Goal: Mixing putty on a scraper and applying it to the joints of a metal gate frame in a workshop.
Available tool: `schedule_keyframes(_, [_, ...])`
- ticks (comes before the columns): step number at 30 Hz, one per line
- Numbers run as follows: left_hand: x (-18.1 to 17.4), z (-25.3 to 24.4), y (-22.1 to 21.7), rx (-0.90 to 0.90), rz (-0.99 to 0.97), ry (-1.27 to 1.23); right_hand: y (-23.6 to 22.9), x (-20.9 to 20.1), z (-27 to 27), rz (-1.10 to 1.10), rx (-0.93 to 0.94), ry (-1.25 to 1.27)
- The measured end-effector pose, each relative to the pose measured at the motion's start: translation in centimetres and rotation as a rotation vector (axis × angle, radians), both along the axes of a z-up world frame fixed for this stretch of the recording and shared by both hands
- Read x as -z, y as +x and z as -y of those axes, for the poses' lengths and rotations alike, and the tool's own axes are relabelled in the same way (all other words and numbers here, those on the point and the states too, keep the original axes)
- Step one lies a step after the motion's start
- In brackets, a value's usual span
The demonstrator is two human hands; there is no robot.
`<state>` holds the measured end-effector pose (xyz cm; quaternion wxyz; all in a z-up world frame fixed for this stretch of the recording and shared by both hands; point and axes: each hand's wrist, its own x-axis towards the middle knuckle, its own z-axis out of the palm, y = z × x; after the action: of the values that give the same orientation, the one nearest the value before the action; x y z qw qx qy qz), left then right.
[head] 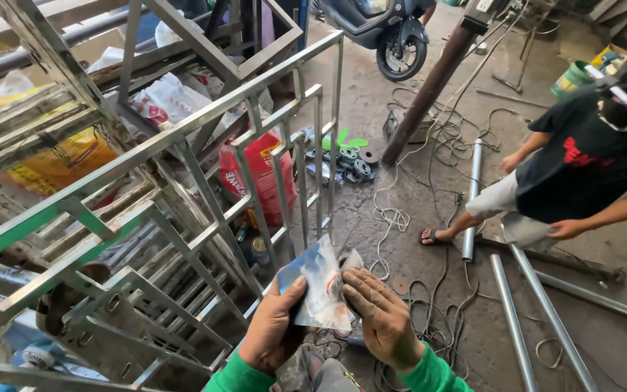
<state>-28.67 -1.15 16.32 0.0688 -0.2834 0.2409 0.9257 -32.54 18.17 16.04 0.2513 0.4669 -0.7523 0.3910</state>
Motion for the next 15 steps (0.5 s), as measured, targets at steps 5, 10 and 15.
schedule_keyframes(5, [-2.4, 1.9, -0.7, -0.019, -0.129, -0.123, -2.5, 1.1, -2.2, -0.013, 0.050, 0.290])
schedule_keyframes(10, [-2.0, 2.4, -2.5, -0.221, -0.408, -0.475, -2.8, -5.7, -3.4, -0.100, 0.192, 0.206])
schedule_keyframes(15, [-3.0, 2.0, -0.8, -0.082, -0.431, -0.479, -0.3, -11.9, -1.9, -0.221, 0.086, 0.427])
